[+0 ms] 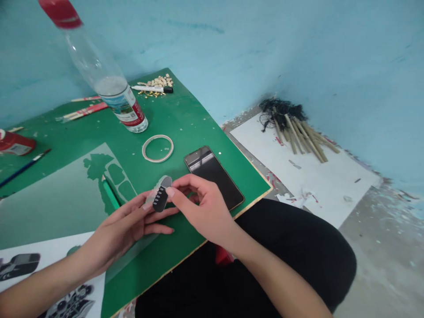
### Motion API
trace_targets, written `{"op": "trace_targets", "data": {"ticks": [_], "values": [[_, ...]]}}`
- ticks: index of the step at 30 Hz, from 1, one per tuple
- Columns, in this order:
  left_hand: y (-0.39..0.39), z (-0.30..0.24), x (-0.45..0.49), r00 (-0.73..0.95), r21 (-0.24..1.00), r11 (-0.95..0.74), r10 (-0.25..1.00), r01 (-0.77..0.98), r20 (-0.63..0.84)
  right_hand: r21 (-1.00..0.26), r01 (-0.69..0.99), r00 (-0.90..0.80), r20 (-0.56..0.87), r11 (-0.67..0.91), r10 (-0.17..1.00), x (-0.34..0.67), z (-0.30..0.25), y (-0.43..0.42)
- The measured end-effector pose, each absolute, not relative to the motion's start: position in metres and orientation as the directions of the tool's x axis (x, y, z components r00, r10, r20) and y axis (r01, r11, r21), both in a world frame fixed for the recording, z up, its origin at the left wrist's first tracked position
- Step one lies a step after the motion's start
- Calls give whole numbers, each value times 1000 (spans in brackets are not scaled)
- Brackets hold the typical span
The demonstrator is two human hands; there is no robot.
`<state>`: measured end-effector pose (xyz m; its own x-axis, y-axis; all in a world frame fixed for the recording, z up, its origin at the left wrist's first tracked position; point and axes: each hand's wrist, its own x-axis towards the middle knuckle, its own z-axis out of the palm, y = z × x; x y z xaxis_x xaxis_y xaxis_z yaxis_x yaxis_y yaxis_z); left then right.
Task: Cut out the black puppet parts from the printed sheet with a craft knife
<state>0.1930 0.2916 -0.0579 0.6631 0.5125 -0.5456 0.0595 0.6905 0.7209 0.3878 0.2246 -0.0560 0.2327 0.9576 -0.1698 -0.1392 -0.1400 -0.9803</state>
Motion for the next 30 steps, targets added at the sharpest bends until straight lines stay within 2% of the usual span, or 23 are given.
{"op": "trace_targets", "data": {"ticks": [6,10,16,23,30], "values": [[288,-60,193,721,737,664,448,129,-529,-941,-288,176,-235,-178,956,383,-57,224],[290,-55,194,735,740,652,420,162,-532,-936,-305,162,-234,-177,959,384,-55,225],[289,-53,193,749,734,662,407,152,-522,-965,-202,163,-203,-169,965,387,-55,224],[289,-49,193,742,748,651,436,130,-509,-991,22,232,-125,-134,965,384,-55,221],[288,-50,190,758,741,657,410,141,-508,-994,54,220,-84,-99,972,383,-57,223]]}}
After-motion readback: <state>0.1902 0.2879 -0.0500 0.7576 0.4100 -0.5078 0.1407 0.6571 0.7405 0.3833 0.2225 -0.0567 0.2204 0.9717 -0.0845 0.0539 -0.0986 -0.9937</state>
